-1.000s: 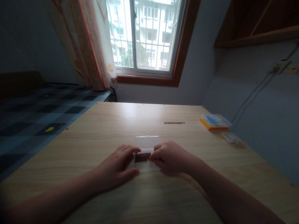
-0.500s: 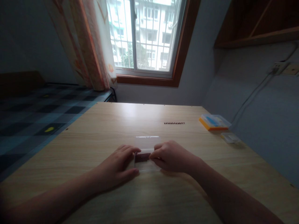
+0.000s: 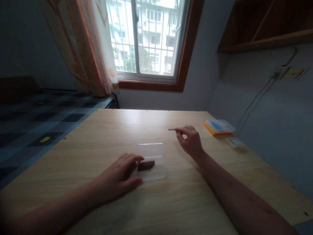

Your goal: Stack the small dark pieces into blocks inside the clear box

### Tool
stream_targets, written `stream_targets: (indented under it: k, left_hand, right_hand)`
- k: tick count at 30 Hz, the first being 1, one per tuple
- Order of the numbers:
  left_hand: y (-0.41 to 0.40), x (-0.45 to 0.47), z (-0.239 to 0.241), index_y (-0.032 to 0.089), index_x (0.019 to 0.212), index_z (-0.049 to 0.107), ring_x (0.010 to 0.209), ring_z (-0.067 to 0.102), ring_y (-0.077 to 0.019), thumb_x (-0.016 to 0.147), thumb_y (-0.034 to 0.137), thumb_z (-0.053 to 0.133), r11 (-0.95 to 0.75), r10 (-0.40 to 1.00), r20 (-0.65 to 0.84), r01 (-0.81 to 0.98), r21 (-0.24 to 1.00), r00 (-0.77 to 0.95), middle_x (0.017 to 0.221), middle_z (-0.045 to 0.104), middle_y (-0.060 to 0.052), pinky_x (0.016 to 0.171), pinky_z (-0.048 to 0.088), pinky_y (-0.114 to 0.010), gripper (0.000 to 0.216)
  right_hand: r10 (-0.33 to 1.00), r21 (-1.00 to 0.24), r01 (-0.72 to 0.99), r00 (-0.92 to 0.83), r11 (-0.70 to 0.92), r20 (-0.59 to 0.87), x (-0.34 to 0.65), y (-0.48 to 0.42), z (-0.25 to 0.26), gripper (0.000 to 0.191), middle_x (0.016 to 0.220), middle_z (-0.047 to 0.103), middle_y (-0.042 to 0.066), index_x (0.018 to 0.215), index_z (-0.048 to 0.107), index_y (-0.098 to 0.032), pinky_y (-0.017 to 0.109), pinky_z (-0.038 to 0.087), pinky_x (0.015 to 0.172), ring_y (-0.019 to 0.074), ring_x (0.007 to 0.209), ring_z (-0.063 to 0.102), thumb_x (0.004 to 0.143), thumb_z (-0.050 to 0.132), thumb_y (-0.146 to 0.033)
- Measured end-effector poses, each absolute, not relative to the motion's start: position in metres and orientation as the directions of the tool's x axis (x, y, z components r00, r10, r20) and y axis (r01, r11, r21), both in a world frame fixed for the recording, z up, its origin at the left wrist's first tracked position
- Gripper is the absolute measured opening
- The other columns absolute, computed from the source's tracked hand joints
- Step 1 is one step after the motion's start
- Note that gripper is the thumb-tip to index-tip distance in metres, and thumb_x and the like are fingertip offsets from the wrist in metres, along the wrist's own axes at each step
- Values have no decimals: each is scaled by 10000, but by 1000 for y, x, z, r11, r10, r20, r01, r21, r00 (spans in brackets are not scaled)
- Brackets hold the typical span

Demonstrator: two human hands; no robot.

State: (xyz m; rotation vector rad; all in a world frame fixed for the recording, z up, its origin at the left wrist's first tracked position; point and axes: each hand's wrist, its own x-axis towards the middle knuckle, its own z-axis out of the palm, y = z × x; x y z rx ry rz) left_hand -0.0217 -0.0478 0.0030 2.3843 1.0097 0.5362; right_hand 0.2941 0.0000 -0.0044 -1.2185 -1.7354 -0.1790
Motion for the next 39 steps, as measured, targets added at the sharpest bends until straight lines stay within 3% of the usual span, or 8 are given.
stream_targets:
  k: [3,11,20,25,33,39]
  left_hand:
    - [-47,-22,1,236,1230,586,1132,560,-292,805,293,692,-608,746,169,556,566,644,1217,635,-87,994,463,-460,442]
    - [-46,-24,1,238,1237,590,1133,565,-292,808,307,677,-611,752,183,566,553,633,1214,630,-87,986,471,-451,443]
    - [-44,-26,-1,237,1251,582,1145,559,-296,810,288,665,-616,750,185,570,544,635,1224,632,-88,996,458,-453,451]
    - [-42,-26,-4,237,1238,588,1119,568,-290,809,288,668,-612,750,186,561,558,634,1203,638,-89,974,467,-444,439]
    - [-45,-22,0,219,1222,592,1128,560,-292,806,286,657,-601,757,172,569,562,630,1202,636,-95,989,449,-451,426]
    - [-44,-24,-2,219,1226,597,1134,563,-287,794,271,672,-599,761,176,571,562,625,1210,637,-89,996,449,-443,441]
  right_hand:
    - [683,-497,787,137,365,717,307,19,-20,258,924,694,86,988,756,-187,405,467,940,232,948,605,847,550,-251]
    - [647,-580,767,299,275,701,319,41,-42,438,1207,647,127,1189,684,-166,453,399,1096,261,1175,555,792,509,-222]
    - [634,-633,761,420,144,649,350,59,-52,559,1269,621,158,1221,658,-94,457,399,1123,254,1228,545,736,383,-133]
    - [739,-533,836,276,131,615,338,63,-58,529,1305,610,140,1224,673,-119,422,377,1147,247,1273,519,755,428,-122]
    - [869,-304,948,74,90,489,316,57,-55,556,1478,463,169,1381,566,-137,534,198,1192,333,1440,296,828,541,-186]
    - [896,-174,967,-93,185,434,301,60,-43,439,1538,401,85,1334,619,-308,540,139,1196,300,1475,237,905,542,-256]
